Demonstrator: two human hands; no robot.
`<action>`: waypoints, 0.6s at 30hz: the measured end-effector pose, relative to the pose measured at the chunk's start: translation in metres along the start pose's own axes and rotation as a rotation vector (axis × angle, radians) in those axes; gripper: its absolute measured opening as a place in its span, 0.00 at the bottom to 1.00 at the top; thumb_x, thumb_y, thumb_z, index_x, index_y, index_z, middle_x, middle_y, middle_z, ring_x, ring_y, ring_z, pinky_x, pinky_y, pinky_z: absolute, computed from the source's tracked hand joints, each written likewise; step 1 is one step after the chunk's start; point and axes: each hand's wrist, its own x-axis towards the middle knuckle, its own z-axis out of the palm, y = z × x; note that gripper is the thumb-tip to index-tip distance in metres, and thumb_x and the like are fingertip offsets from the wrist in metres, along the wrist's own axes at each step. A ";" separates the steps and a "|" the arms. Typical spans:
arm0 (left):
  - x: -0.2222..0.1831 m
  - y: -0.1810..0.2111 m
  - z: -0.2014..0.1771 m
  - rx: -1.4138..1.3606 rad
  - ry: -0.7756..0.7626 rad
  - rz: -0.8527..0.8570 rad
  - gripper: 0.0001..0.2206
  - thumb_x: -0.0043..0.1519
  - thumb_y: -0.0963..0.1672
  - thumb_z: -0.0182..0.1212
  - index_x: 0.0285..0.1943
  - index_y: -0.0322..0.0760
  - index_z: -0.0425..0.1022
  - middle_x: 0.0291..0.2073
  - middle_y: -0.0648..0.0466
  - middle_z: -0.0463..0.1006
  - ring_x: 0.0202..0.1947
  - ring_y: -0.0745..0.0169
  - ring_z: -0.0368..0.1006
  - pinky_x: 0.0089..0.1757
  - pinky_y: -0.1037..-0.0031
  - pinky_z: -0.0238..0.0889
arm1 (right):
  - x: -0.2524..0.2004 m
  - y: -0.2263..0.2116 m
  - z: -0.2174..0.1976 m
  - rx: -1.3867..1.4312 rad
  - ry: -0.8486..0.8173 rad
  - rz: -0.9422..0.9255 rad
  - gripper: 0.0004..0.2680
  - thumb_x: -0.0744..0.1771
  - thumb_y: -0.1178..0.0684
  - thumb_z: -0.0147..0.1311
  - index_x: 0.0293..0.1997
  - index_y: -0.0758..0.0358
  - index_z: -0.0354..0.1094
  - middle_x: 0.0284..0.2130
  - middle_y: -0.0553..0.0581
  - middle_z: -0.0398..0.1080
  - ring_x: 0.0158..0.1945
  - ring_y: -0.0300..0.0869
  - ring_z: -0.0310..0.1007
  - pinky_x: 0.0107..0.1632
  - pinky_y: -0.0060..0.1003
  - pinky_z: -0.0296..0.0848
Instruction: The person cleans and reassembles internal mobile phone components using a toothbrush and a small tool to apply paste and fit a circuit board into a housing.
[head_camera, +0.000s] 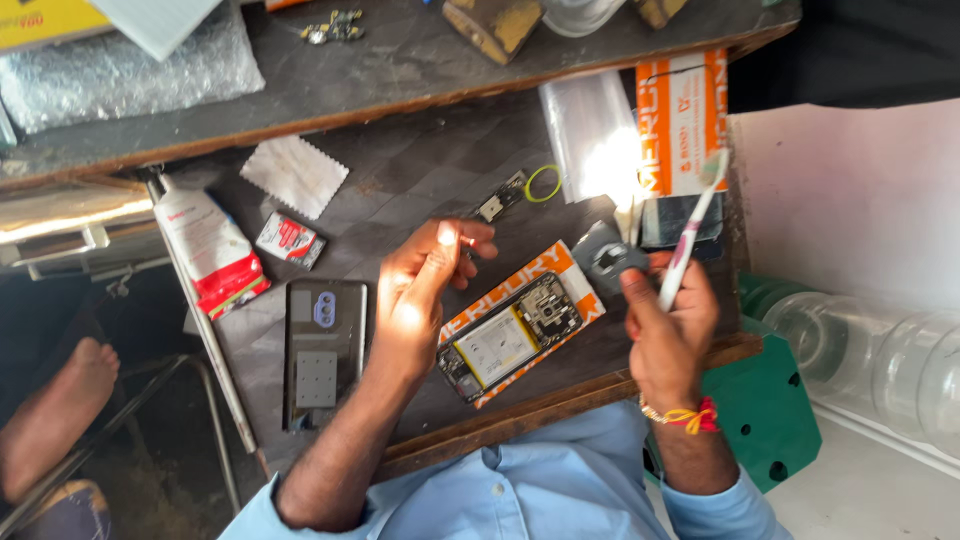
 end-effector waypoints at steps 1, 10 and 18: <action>-0.001 -0.001 -0.001 0.007 0.007 -0.006 0.21 0.72 0.51 0.49 0.54 0.29 0.79 0.41 0.51 0.81 0.39 0.69 0.67 0.43 0.76 0.62 | -0.003 -0.001 0.007 -0.022 0.014 -0.007 0.10 0.70 0.61 0.63 0.54 0.66 0.64 0.38 0.54 0.73 0.27 0.28 0.59 0.27 0.21 0.59; 0.004 0.001 0.009 0.072 0.099 -0.065 0.12 0.66 0.45 0.58 0.49 0.29 0.80 0.36 0.54 0.83 0.35 0.73 0.71 0.39 0.80 0.64 | -0.004 -0.011 0.020 -0.446 -0.005 -0.073 0.12 0.65 0.57 0.65 0.52 0.65 0.72 0.35 0.48 0.72 0.35 0.27 0.67 0.36 0.24 0.66; 0.005 0.016 0.017 0.656 0.155 0.288 0.07 0.61 0.43 0.68 0.46 0.37 0.80 0.36 0.55 0.80 0.30 0.71 0.73 0.30 0.77 0.69 | 0.003 -0.027 0.018 -0.791 -0.051 -0.117 0.10 0.64 0.56 0.68 0.45 0.67 0.74 0.28 0.54 0.75 0.28 0.33 0.68 0.31 0.31 0.66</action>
